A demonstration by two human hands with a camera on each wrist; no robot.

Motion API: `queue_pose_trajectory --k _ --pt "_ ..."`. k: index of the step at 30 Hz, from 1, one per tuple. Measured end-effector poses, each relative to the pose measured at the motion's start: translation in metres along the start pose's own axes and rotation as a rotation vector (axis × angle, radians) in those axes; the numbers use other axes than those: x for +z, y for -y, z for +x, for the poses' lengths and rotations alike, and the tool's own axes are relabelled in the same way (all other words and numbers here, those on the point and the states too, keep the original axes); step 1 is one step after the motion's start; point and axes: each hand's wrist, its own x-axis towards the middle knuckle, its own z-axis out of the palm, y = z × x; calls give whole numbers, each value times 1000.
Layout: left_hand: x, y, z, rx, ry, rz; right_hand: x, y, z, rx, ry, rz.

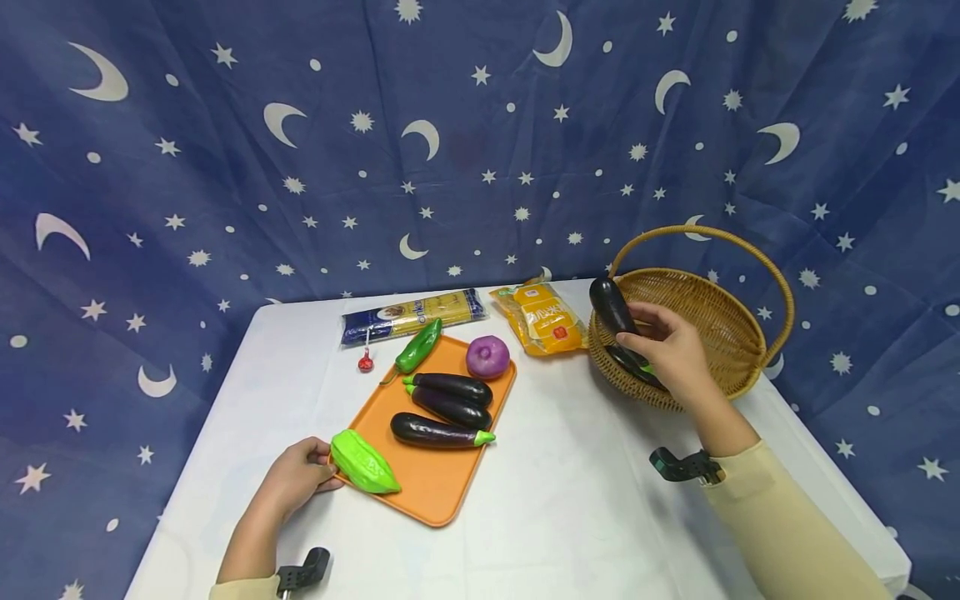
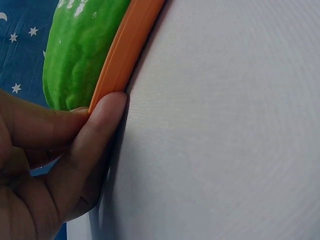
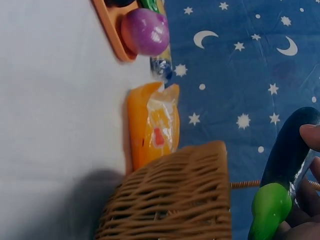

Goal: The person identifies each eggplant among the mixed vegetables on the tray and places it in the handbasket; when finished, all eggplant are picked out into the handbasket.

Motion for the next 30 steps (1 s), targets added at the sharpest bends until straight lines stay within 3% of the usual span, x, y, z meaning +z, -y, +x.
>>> queue_pose_trajectory --k 30 --pt "-2 1 2 12 6 47 -22 -24 0 70 3 -196"
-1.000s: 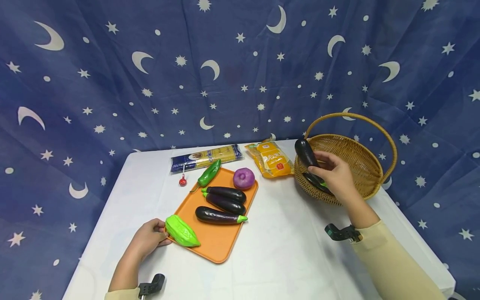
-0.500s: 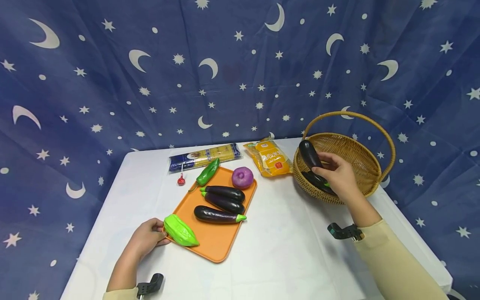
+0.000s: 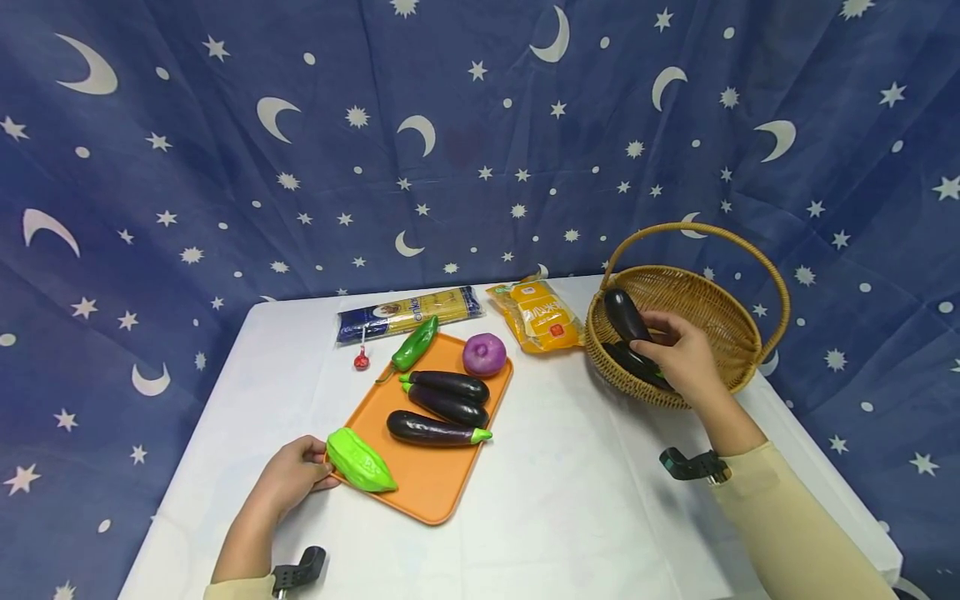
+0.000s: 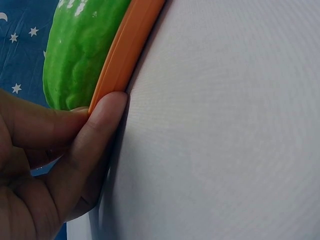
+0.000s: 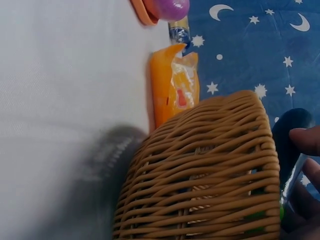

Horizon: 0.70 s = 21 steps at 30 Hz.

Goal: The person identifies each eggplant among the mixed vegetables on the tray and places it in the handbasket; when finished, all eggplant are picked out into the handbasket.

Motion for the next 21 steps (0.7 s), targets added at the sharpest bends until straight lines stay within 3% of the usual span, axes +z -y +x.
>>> queue_pose_trajectory --k 4,21 --pt "-1 0 0 1 -6 27 0 -3 0 16 17 -68" --pt "1 1 1 -17 11 -51 2 -11 2 23 87 -239"
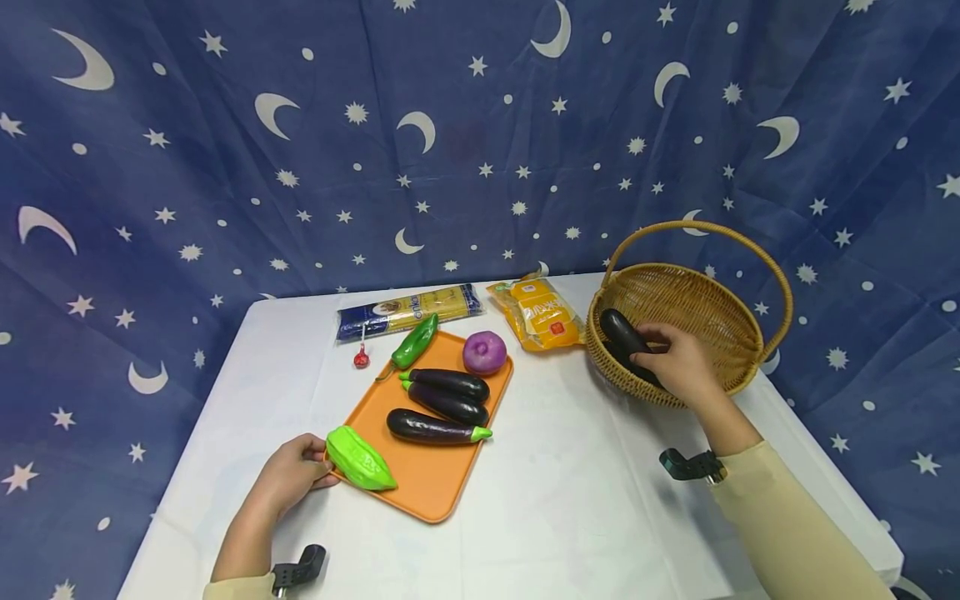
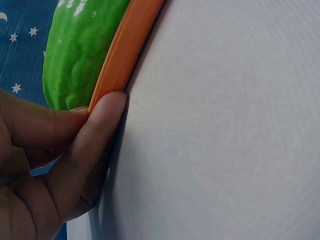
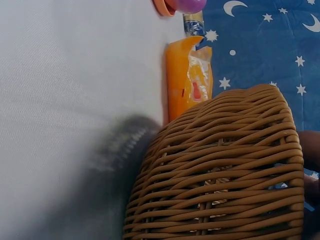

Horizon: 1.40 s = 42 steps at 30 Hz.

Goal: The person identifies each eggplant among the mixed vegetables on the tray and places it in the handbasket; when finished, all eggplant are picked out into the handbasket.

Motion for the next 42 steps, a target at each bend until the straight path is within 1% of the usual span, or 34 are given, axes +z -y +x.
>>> queue_pose_trajectory --k 4,9,12,22,30,34,39,42 --pt "-1 0 -1 -1 -2 16 1 0 3 -5 40 -45" --pt "-1 -1 -1 0 -6 31 2 0 5 4 101 -53" --pt "-1 -1 -1 0 -5 21 2 1 5 11 121 -61" --pt "-1 0 -2 21 -1 3 4 0 7 -28 134 -122" --pt "-1 -2 -4 9 8 -29 5 1 7 -21 157 -131" --pt "-1 -2 -4 11 8 -26 3 4 6 -21 148 -134" --pt "-1 -2 -4 21 6 -13 1 6 6 -5 116 -129" --pt "-1 -2 -4 24 5 -12 0 8 7 4 96 -106"
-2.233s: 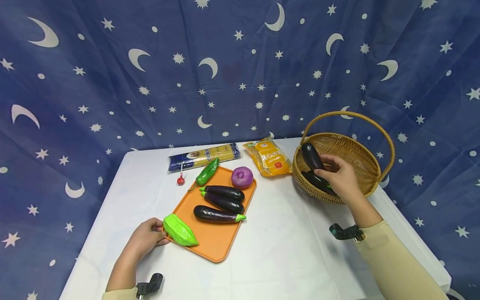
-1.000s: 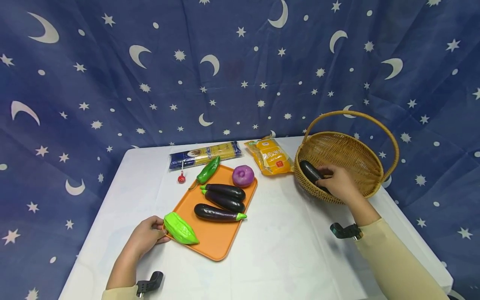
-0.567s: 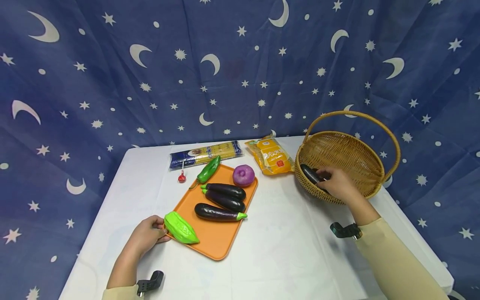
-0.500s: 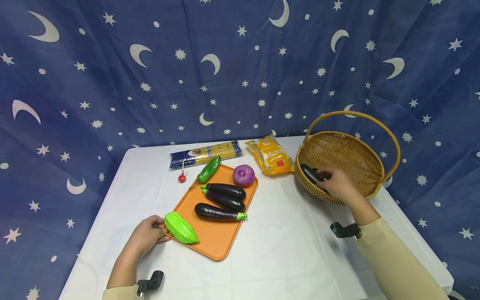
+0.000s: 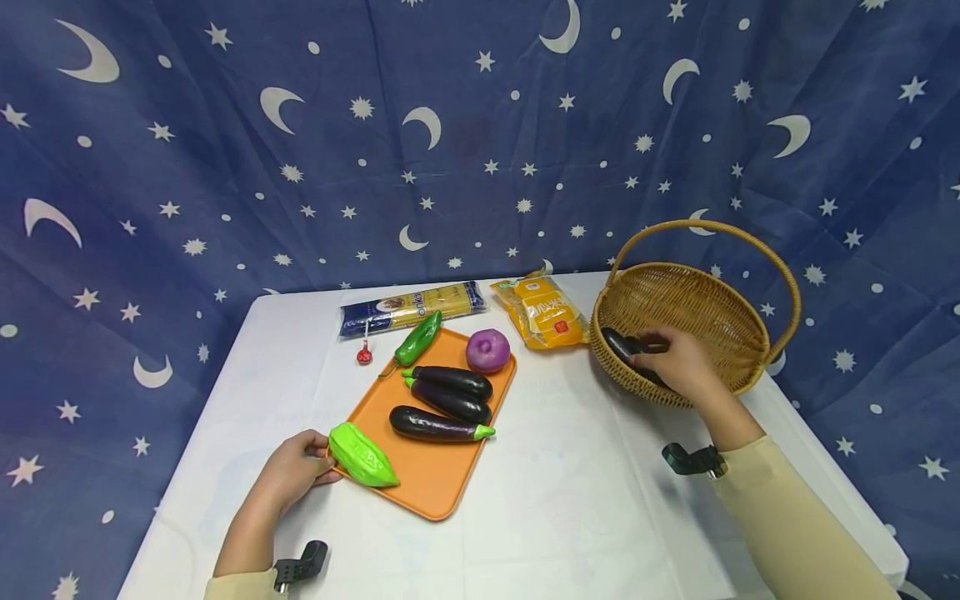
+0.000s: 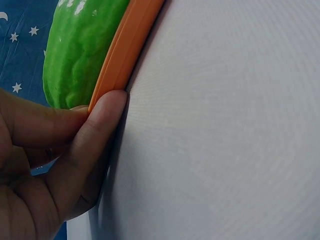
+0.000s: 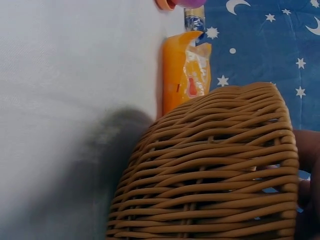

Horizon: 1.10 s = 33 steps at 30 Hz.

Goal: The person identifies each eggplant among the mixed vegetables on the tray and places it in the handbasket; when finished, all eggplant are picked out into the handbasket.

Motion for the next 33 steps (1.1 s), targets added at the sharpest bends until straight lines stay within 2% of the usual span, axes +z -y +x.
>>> queue_pose_trajectory --k 9,20,29,33 --pt "0 -1 1 3 -2 2 -6 13 -2 4 -62 87" --pt "0 1 2 -9 -16 34 -8 31 -4 -74 -117 123" --pt "0 1 1 -4 -4 -29 -3 51 -4 -158 -136 175" --pt "0 2 0 -3 -6 -39 2 59 -4 -159 -125 182"
